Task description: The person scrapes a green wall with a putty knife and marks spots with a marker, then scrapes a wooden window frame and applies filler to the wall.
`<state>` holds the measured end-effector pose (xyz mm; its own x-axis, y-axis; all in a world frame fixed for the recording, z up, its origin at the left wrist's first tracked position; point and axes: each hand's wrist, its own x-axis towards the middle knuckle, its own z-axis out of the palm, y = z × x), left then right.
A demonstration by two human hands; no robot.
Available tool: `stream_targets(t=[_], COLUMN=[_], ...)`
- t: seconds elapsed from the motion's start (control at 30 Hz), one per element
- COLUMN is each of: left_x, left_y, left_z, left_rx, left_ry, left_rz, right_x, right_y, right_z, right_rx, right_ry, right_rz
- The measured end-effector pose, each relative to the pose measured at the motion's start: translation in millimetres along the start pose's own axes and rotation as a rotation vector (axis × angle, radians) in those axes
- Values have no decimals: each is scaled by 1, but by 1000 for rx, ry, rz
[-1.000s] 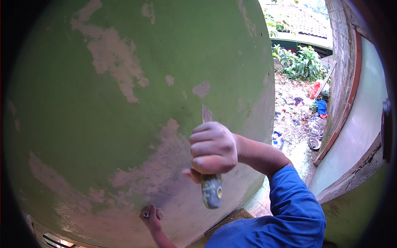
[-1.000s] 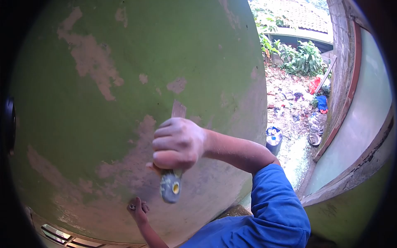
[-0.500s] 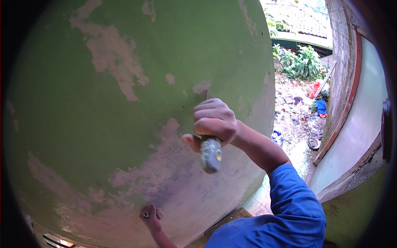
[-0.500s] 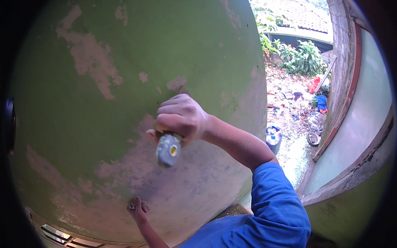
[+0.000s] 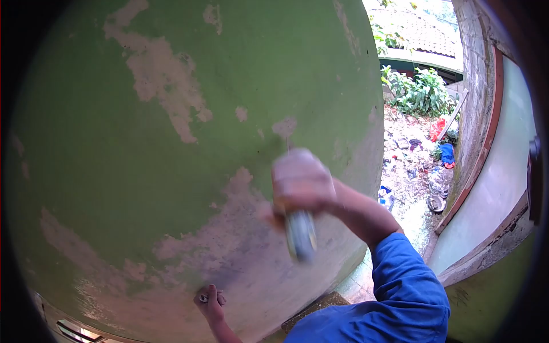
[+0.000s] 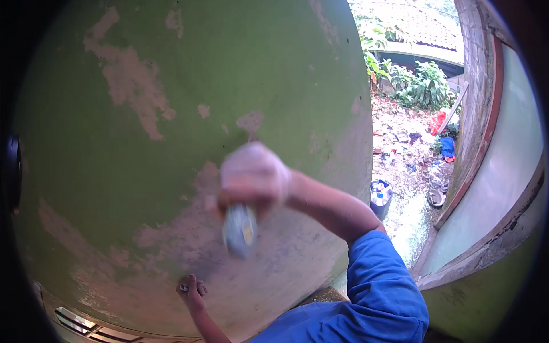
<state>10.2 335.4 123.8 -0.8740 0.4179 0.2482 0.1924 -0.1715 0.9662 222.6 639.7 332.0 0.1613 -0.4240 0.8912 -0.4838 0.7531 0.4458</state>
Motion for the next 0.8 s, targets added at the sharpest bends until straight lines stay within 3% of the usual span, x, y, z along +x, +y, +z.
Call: stream_targets(t=[0.1, 0.17, 0.23, 0.33, 0.4, 0.57, 0.67, 0.7, 0.8], left_x=[0, 0, 2, 0, -2, 2, 0, -1, 2], left_y=[-1, -3, -4, 1, 6, -3, -2, 0, -5], left_z=[-3, -3, -2, 0, 10, -2, -1, 0, -6], left_rx=[3, 4, 8, 12, -4, -14, 0, -6, 18], left_ry=[3, 7, 9, -22, 66, -3, -18, 2, -65], left_rz=[-19, -16, -13, -12, 55, 33, -3, -5, 31], right_x=[1, 3, 9, 2, -1, 14, 6, 0, -5], right_y=[10, -6, -20, 0, 1, -27, 3, 12, 7], right_z=[-6, -5, -3, -2, 2, 2, 0, 3, 2], right_rx=[-135, 21, 39, 51, 45, 70, 15, -145, -75], right_ry=[-31, -6, -33, 3, 24, -67, -44, 5, -32], right_rz=[53, 84, -19, 146, 102, -110, -63, 128, 73])
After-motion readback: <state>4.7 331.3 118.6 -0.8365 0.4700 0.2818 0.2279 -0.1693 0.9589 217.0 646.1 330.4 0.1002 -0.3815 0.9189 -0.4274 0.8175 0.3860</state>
